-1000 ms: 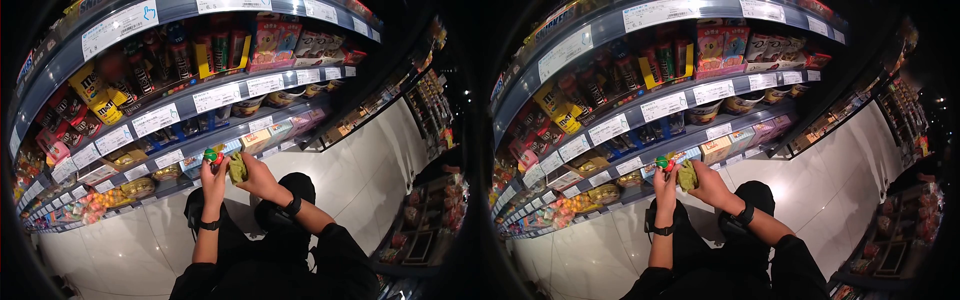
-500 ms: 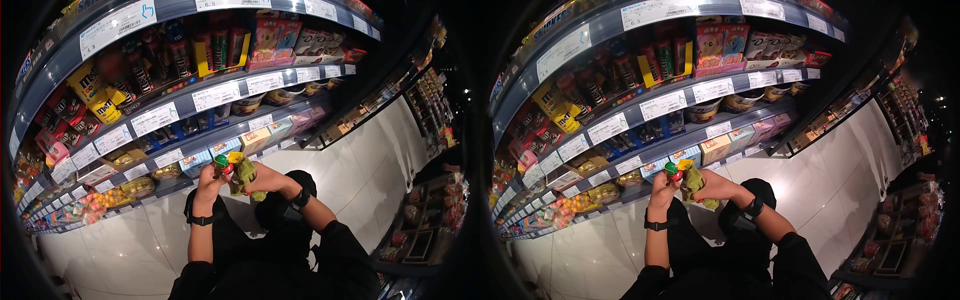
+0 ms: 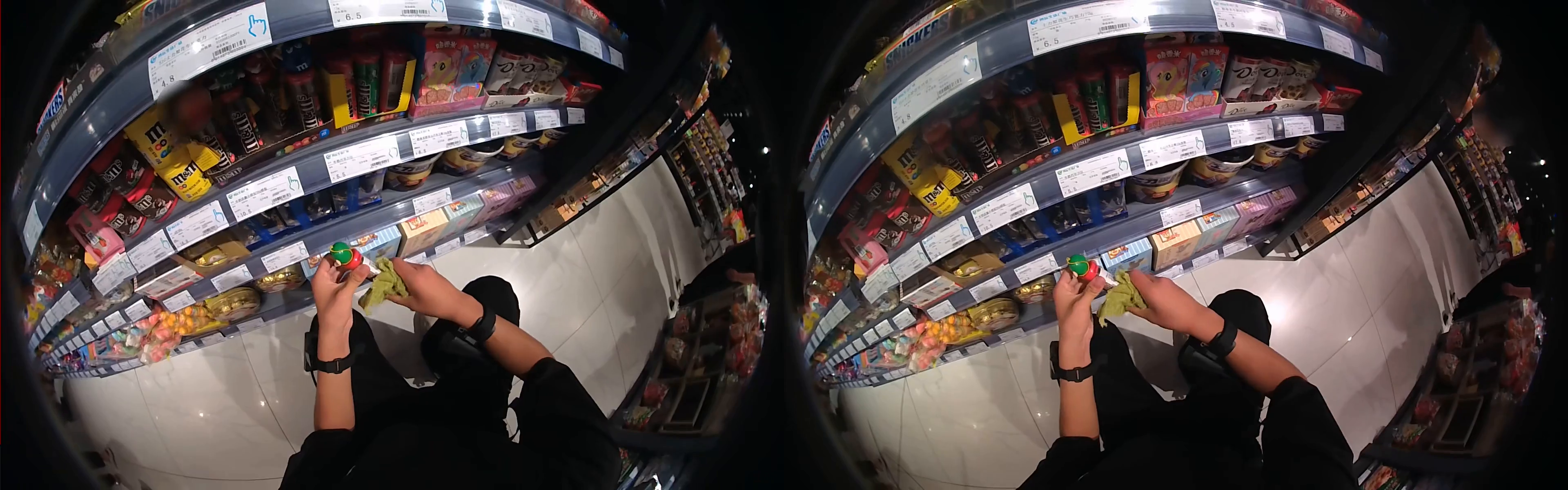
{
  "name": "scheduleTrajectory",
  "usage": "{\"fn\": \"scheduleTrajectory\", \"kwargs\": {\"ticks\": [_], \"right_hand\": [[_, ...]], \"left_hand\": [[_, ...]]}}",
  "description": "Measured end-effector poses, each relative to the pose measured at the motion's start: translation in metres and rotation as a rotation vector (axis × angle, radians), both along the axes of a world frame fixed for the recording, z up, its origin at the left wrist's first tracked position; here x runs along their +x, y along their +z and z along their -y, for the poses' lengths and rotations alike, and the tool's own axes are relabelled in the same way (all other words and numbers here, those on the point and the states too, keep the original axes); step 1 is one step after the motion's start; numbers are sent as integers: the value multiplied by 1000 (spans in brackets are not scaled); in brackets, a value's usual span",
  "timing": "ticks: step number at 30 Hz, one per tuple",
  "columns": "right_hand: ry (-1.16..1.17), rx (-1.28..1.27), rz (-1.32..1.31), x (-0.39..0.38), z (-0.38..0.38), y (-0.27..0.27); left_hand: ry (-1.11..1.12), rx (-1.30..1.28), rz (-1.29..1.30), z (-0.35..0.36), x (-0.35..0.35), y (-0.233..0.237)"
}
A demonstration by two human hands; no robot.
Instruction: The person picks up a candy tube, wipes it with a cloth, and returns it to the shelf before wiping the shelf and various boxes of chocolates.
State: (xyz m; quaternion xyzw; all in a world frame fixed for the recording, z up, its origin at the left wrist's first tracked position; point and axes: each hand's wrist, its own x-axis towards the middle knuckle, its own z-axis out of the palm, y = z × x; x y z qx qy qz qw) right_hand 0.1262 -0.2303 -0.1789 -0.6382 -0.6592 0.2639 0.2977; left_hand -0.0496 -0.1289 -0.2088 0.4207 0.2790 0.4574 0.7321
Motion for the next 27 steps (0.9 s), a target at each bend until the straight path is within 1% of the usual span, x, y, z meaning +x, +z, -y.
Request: {"fn": "scheduleTrajectory", "kwargs": {"ticks": [1, 2, 3, 4, 5, 6, 7, 8, 10, 12, 14, 16, 18, 19, 20, 22, 24, 27], "right_hand": [[9, 7, 1, 3, 0, 6], [69, -47, -90, 6, 0, 13], [130, -100, -181, 7, -1, 20], [140, -93, -182, 7, -4, 18], [105, -4, -143, 8, -6, 12], [68, 82, -105, 9, -8, 6], [58, 43, -30, 10, -11, 0], [65, 48, -31, 11, -13, -5], [77, 63, 66, 9, -15, -8], [95, 45, 72, 8, -16, -6], [92, 31, 91, 9, -17, -13], [83, 38, 101, 10, -18, -15], [69, 43, 107, 11, -15, -16], [66, 48, 97, 13, -14, -16], [61, 52, 87, 15, -13, -16], [45, 62, 101, 17, -12, -11], [31, 67, 110, 18, -11, -10], [43, 69, 99, 21, -11, -10]], "left_hand": [[-42, 22, -5, -5, -9, 2], [-55, 57, 34, -11, -18, 3], [-55, 84, 33, -13, -27, 19], [-57, 111, 32, -11, -38, 44], [-23, 229, -65, -11, -44, 71], [-16, 234, -68, -11, -48, 93], [91, 345, -122, -12, -50, 113], [198, 456, -175, -15, -51, 130], [449, 543, -198, -25, -43, 157], [608, 631, -143, -33, -30, 186], [752, 691, -213, -51, -16, 196], [833, 739, -272, -68, -1, 204], [862, 802, -333, -83, 11, 211], [916, 863, -365, -92, 16, 212], [914, 867, -359, -97, 18, 214], [1007, 911, -472, -103, 24, 220], [1022, 927, -470, -106, 29, 224], [998, 930, -553, -111, 32, 223]]}}
